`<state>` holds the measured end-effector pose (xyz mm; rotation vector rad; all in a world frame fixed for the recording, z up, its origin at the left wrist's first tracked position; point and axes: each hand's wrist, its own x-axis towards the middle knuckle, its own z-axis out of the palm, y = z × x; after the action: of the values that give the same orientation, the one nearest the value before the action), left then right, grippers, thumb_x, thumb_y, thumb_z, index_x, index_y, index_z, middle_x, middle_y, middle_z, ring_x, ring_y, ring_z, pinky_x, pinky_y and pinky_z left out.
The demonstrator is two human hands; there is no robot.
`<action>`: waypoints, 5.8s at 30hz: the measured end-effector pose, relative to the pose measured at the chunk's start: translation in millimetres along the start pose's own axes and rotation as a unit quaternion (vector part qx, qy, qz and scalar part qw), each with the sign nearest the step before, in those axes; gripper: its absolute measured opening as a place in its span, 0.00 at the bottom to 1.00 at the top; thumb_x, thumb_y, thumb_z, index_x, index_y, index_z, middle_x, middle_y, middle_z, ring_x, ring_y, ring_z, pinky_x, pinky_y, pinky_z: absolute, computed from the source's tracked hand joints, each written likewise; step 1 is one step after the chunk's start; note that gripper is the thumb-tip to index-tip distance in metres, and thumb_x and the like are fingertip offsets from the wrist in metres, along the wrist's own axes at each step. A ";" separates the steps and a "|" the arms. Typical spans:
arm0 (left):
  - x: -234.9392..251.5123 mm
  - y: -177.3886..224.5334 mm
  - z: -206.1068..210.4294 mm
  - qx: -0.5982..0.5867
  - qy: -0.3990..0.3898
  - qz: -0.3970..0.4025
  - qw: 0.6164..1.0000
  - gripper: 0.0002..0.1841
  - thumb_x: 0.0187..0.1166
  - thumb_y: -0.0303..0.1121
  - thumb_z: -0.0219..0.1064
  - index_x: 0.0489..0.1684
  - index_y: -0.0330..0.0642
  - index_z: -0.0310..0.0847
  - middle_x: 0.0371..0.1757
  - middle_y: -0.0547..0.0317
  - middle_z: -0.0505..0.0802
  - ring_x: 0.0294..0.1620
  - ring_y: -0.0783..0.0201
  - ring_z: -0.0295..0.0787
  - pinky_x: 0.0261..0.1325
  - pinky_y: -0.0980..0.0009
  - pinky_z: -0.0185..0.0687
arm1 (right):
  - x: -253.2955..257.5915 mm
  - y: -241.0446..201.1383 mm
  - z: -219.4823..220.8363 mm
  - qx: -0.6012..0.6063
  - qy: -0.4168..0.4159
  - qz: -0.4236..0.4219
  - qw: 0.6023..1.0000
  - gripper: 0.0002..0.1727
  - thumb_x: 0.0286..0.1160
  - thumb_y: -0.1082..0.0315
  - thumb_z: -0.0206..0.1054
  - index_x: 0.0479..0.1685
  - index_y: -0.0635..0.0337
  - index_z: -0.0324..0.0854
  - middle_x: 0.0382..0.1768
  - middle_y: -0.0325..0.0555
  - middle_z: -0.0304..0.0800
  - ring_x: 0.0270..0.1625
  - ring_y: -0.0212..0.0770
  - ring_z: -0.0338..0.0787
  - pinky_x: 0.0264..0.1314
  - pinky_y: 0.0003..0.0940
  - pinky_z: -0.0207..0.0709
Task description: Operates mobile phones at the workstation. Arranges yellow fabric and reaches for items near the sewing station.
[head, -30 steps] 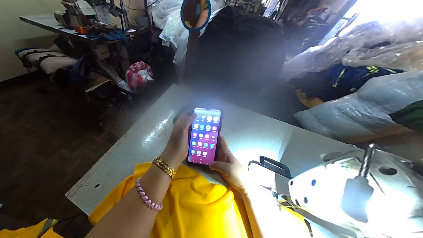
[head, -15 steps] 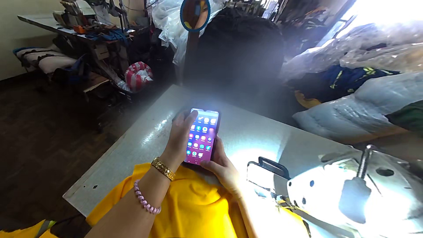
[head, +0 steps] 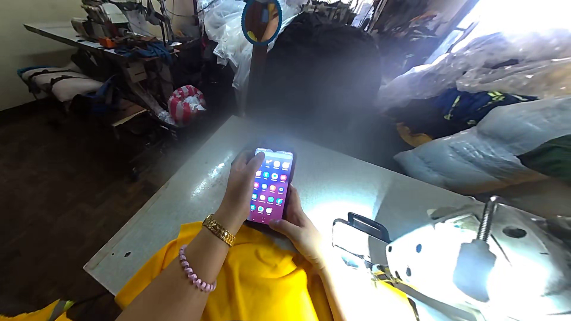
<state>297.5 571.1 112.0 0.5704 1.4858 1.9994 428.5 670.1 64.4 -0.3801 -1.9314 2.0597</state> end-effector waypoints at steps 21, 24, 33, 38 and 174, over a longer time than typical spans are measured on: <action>2.1 -9.6 -3.3 0.003 0.005 0.003 1.000 0.28 0.88 0.61 0.46 0.79 0.60 0.73 0.71 0.60 0.86 0.70 0.59 0.83 0.68 0.50 0.80 | 1.6 -0.9 -0.4 -0.033 0.014 -0.012 0.999 0.53 0.60 0.69 0.68 0.92 0.53 0.41 0.75 0.42 0.78 0.72 0.27 0.83 0.73 0.25 0.78; 2.7 -9.8 -3.1 0.005 0.004 0.014 1.000 0.26 0.90 0.59 0.44 0.74 0.59 0.77 0.66 0.60 0.89 0.65 0.60 0.86 0.64 0.53 0.83 | 2.1 -0.5 -0.4 -0.020 0.016 -0.014 1.000 0.52 0.60 0.69 0.67 0.91 0.52 0.43 0.74 0.42 0.79 0.71 0.28 0.84 0.72 0.26 0.79; 2.1 -8.9 -2.7 -0.012 -0.004 0.008 1.000 0.24 0.91 0.56 0.43 0.69 0.58 0.78 0.58 0.59 0.92 0.56 0.62 0.90 0.56 0.57 0.86 | 2.7 -1.1 -2.3 -0.032 0.016 -0.005 0.999 0.52 0.59 0.68 0.67 0.91 0.51 0.44 0.72 0.40 0.80 0.70 0.27 0.84 0.71 0.25 0.80; 1.8 -9.2 -2.5 -0.011 -0.007 0.013 1.000 0.25 0.91 0.56 0.41 0.71 0.58 0.78 0.60 0.59 0.91 0.58 0.61 0.90 0.58 0.55 0.86 | 2.7 -0.7 -3.2 -0.035 0.019 0.001 0.999 0.52 0.58 0.66 0.67 0.91 0.49 0.44 0.73 0.41 0.79 0.71 0.28 0.83 0.71 0.27 0.80; 1.6 -6.6 -0.1 -0.021 0.011 -0.014 1.000 0.26 0.88 0.60 0.48 0.77 0.62 0.74 0.68 0.61 0.89 0.65 0.60 0.86 0.63 0.53 0.83 | 2.9 -1.9 -3.8 -0.012 0.013 -0.002 1.000 0.53 0.62 0.70 0.65 0.93 0.46 0.41 0.78 0.40 0.76 0.74 0.27 0.82 0.73 0.26 0.78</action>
<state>297.5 573.5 105.6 0.5084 1.4533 2.0179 427.3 674.9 66.1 -0.4052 -1.9424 2.0203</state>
